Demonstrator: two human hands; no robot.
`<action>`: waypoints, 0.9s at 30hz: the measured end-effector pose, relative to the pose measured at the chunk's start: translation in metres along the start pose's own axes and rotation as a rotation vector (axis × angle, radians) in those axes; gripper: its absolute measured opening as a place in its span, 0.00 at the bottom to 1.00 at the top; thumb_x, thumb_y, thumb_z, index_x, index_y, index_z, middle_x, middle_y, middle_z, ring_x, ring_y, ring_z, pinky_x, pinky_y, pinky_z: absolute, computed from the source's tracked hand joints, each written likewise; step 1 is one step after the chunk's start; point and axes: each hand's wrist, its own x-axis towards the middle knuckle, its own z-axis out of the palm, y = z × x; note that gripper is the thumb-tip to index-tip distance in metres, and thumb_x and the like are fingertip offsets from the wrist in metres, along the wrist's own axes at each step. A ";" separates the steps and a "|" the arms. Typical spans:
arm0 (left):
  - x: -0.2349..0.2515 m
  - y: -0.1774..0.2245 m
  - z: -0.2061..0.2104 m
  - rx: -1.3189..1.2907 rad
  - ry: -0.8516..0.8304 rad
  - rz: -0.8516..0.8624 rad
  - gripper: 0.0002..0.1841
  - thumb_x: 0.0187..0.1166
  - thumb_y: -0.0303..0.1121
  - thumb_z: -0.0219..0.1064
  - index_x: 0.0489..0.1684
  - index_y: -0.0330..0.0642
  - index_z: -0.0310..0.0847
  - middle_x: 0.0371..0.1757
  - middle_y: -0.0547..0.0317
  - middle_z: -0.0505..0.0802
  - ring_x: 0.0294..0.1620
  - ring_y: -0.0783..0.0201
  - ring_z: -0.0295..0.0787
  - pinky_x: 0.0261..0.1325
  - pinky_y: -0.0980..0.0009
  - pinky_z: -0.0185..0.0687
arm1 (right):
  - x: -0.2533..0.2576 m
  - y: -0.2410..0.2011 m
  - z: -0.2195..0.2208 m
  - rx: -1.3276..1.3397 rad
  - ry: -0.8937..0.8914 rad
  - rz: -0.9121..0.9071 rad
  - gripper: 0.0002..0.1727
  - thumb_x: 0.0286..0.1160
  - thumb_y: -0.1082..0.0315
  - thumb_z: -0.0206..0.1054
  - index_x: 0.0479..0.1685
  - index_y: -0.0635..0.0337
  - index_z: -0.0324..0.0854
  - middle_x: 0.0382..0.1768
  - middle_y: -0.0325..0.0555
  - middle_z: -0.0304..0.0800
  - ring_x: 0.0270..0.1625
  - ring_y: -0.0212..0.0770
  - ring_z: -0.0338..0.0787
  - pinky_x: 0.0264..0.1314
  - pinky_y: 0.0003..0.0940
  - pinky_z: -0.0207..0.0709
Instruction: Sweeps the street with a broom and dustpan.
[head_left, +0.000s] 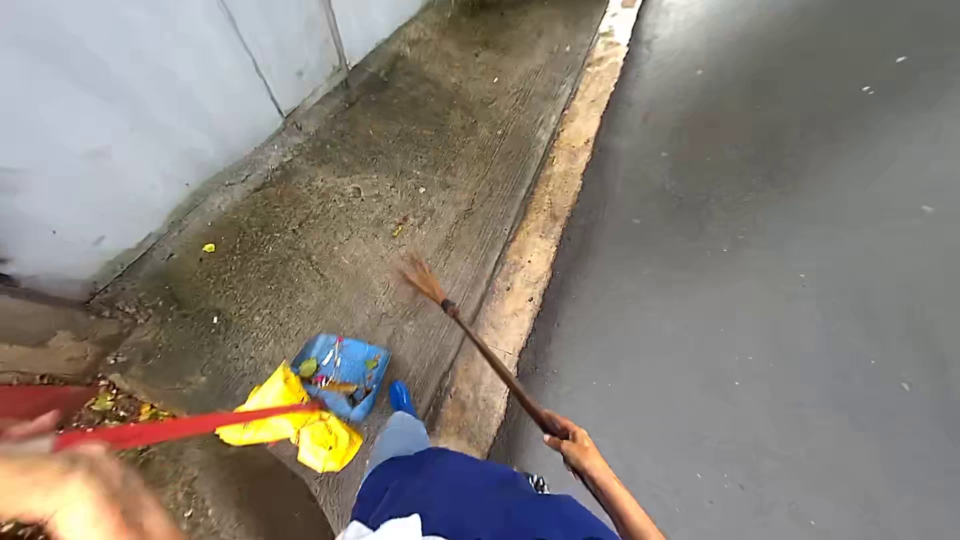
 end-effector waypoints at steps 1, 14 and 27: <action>0.038 -0.017 0.035 -0.090 0.026 0.060 0.06 0.89 0.27 0.55 0.52 0.33 0.70 0.33 0.62 0.80 0.29 0.74 0.79 0.39 0.75 0.82 | 0.013 -0.033 -0.004 -0.029 0.031 -0.017 0.32 0.81 0.72 0.69 0.87 0.52 0.71 0.58 0.61 0.89 0.36 0.46 0.84 0.38 0.47 0.77; 0.226 -0.108 0.426 0.338 -0.590 0.151 0.18 0.79 0.40 0.71 0.45 0.30 0.78 0.34 0.63 0.85 0.32 0.77 0.80 0.44 0.73 0.82 | 0.260 -0.390 -0.073 -0.552 0.281 0.085 0.29 0.82 0.62 0.65 0.84 0.53 0.74 0.70 0.73 0.84 0.71 0.77 0.83 0.67 0.80 0.70; 0.292 -0.047 0.734 0.224 -0.325 -0.096 0.16 0.68 0.14 0.68 0.53 0.27 0.75 0.47 0.54 0.89 0.39 0.74 0.84 0.40 0.75 0.82 | 0.360 -0.614 -0.324 -0.583 -0.187 -0.073 0.31 0.78 0.62 0.75 0.83 0.36 0.78 0.64 0.59 0.91 0.63 0.64 0.89 0.68 0.71 0.75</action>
